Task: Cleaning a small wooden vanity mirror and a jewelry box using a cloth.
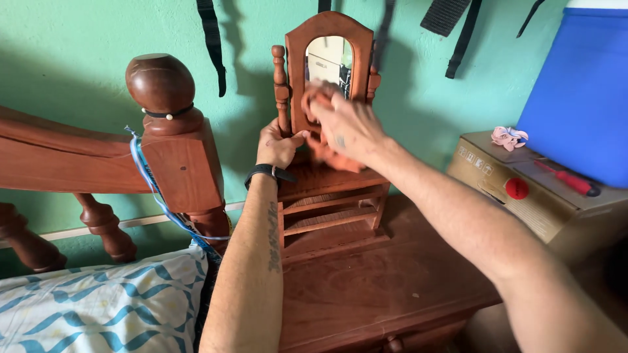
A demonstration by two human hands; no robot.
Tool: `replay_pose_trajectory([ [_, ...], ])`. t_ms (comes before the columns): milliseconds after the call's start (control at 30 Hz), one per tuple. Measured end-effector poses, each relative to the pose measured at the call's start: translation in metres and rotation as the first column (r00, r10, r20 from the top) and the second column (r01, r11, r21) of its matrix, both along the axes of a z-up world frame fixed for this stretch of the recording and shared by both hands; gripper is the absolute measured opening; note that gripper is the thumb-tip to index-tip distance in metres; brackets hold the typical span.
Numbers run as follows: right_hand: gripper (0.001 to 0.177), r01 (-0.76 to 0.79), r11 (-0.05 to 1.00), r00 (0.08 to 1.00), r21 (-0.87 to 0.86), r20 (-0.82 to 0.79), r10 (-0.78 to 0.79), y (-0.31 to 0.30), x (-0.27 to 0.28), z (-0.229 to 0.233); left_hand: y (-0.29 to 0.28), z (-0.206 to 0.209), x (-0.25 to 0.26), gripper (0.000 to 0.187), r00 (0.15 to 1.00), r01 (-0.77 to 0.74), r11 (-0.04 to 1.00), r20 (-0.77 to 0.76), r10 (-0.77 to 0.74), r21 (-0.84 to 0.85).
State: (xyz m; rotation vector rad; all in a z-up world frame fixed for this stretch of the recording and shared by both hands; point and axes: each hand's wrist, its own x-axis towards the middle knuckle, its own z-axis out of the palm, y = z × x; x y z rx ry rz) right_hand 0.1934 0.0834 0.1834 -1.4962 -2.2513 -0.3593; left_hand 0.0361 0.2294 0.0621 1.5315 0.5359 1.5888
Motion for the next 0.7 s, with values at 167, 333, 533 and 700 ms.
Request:
replay_pose_trajectory([
  [167, 0.036, -0.172, 0.951, 0.968, 0.256, 0.222, 0.115, 0.046, 0.032, 0.003, 0.001, -0.003, -0.002, 0.032, 0.998, -0.048, 0.999, -0.032, 0.048, 0.003],
  [333, 0.030, -0.010, 0.994, 0.995, 0.112, -0.098, 0.021, 0.005, 0.010, 0.030, -0.004, 0.002, -0.001, 0.034, 0.997, -0.059, 0.998, -0.049, 0.059, 0.004],
  [533, 0.060, -0.175, 0.958, 0.961, 0.228, 0.253, 0.115, 0.056, 0.035, -0.016, -0.008, 0.002, 0.001, 0.036, 1.000, -0.007, 1.000, -0.008, 0.008, 0.021],
  [700, 0.034, -0.148, 0.950, 0.683, -0.276, -0.723, -0.103, -0.017, -0.003, 0.065, -0.008, 0.007, -0.001, 0.036, 0.983, -0.138, 0.990, -0.116, 0.140, 0.019],
])
